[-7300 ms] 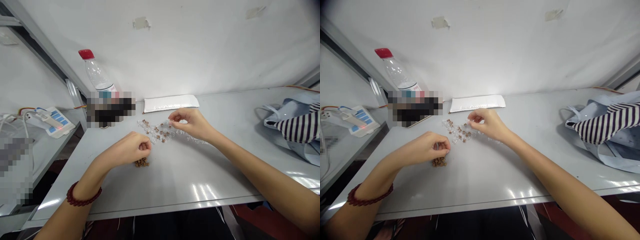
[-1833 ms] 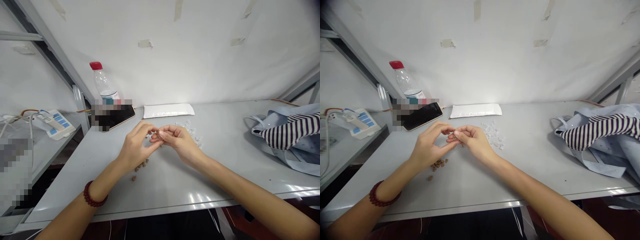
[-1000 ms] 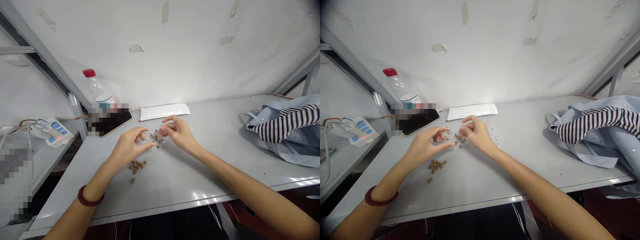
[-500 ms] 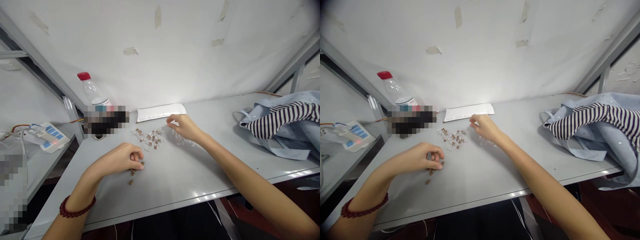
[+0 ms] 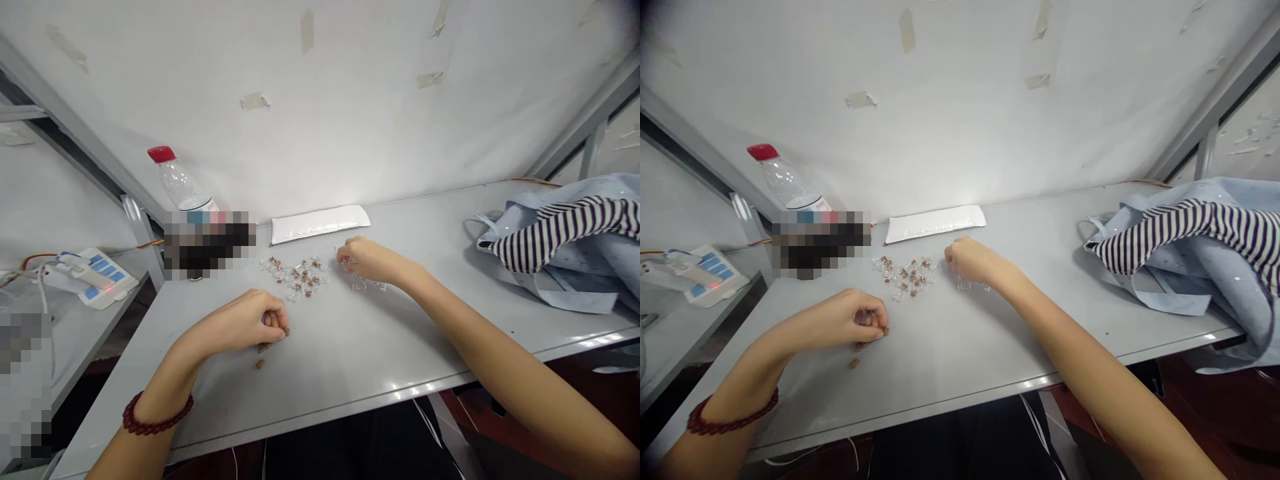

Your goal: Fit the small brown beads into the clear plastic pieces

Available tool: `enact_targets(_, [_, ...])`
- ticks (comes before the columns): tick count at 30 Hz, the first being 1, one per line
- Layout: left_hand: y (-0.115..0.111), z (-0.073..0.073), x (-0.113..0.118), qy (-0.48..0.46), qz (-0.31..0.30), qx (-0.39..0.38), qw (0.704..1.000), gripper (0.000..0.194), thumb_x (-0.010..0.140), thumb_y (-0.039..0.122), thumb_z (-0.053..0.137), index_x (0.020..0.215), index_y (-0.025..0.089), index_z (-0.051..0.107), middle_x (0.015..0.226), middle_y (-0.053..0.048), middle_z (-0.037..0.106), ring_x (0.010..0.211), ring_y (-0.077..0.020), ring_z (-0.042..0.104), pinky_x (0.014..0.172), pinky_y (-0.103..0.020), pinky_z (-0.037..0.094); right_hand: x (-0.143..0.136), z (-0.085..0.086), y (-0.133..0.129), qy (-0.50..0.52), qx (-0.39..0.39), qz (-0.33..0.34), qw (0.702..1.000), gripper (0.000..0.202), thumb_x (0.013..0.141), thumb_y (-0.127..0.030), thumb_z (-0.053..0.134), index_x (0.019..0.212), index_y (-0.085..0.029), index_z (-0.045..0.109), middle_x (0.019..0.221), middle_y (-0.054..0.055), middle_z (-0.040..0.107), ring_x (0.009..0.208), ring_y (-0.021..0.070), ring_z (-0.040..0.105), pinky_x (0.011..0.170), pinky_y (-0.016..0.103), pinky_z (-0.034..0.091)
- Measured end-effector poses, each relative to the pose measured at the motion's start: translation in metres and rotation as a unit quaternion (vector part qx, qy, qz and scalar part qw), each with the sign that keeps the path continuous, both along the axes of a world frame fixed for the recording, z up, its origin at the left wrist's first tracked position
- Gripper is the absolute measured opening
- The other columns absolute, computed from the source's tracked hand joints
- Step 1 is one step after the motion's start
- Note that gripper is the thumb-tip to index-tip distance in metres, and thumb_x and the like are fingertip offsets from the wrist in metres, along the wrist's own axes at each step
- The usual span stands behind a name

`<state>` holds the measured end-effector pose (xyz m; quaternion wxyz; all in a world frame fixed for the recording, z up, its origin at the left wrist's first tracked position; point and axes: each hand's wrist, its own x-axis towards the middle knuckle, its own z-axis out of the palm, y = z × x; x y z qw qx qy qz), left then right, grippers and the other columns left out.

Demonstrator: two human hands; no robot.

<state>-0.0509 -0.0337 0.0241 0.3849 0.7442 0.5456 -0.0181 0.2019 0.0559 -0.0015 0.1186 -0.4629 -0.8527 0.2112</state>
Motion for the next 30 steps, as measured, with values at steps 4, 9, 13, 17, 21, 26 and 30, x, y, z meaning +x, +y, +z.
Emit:
enact_targets(4, [0.002, 0.002, -0.001, -0.013, -0.002, -0.021, 1.000, 0.015, 0.071, 0.027, 0.060, 0.076, 0.017, 0.069, 0.062, 0.000, 0.064, 0.060, -0.0148, 0.058, 0.056, -0.023, 0.041, -0.003, 0.000, -0.003, -0.019, 0.009, 0.023, 1.000, 0.026, 0.075, -0.004, 0.052, 0.088, -0.018, 0.070, 0.091, 0.010, 0.062, 0.063, 0.0149, 0.051, 0.055, 0.029, 0.036])
enact_targets(9, [0.003, 0.008, -0.002, -0.059, 0.016, -0.017, 0.998, 0.019, 0.074, 0.032, 0.061, 0.083, 0.017, 0.069, 0.072, -0.003, 0.068, 0.068, -0.0160, 0.059, 0.061, -0.024, 0.044, -0.003, 0.004, -0.004, 0.084, 0.023, 0.043, 0.995, 0.021, 0.077, -0.016, 0.055, 0.093, -0.018, 0.069, 0.089, 0.008, 0.064, 0.075, 0.0172, 0.056, 0.063, 0.030, 0.042])
enact_targets(13, [0.003, 0.013, -0.003, -0.075, 0.034, 0.042, 0.996, 0.023, 0.077, 0.033, 0.058, 0.089, 0.019, 0.070, 0.078, -0.003, 0.068, 0.072, -0.0168, 0.060, 0.065, -0.026, 0.045, -0.008, 0.013, -0.011, 0.227, -0.063, 0.060, 0.970, 0.022, 0.081, -0.026, 0.057, 0.099, -0.021, 0.069, 0.078, 0.002, 0.065, 0.067, 0.0133, 0.056, 0.062, 0.028, 0.044])
enact_targets(17, [0.005, 0.014, -0.002, -0.093, 0.054, 0.085, 0.991, 0.027, 0.080, 0.036, 0.053, 0.094, 0.021, 0.072, 0.076, -0.002, 0.066, 0.066, -0.0154, 0.056, 0.061, -0.025, 0.043, -0.015, 0.013, -0.018, 0.316, -0.158, 0.098, 0.930, 0.028, 0.083, -0.033, 0.058, 0.107, -0.022, 0.067, 0.087, 0.003, 0.066, 0.074, 0.0134, 0.057, 0.068, 0.030, 0.046])
enact_targets(21, [0.007, 0.010, 0.000, -0.141, 0.035, 0.064, 0.987, 0.025, 0.082, 0.036, 0.051, 0.082, 0.020, 0.070, 0.071, -0.002, 0.063, 0.063, -0.0143, 0.053, 0.058, -0.024, 0.042, -0.024, 0.008, -0.023, 0.367, -0.240, 0.116, 0.891, 0.021, 0.085, -0.031, 0.058, 0.103, -0.021, 0.065, 0.092, 0.004, 0.065, 0.080, 0.0138, 0.058, 0.075, 0.032, 0.047])
enact_targets(26, [0.008, 0.003, 0.000, -0.162, 0.029, 0.027, 0.986, 0.029, 0.087, 0.040, 0.047, 0.083, 0.018, 0.065, 0.065, 0.001, 0.053, 0.061, -0.0128, 0.050, 0.058, -0.024, 0.043, -0.034, 0.004, -0.030, 0.421, -0.286, 0.080, 0.857, 0.013, 0.083, -0.030, 0.064, 0.091, -0.020, 0.064, 0.081, 0.001, 0.062, 0.075, 0.0119, 0.055, 0.073, 0.030, 0.045])
enact_targets(30, [0.007, 0.004, -0.001, -0.204, 0.048, 0.019, 0.978, 0.029, 0.087, 0.042, 0.049, 0.081, 0.018, 0.063, 0.065, 0.001, 0.053, 0.059, -0.0123, 0.051, 0.061, -0.026, 0.047, -0.038, 0.002, -0.035, 0.438, -0.341, 0.077, 0.828, 0.018, 0.079, -0.035, 0.069, 0.081, -0.019, 0.062, 0.072, -0.001, 0.059, 0.065, 0.0101, 0.052, 0.068, 0.028, 0.045])
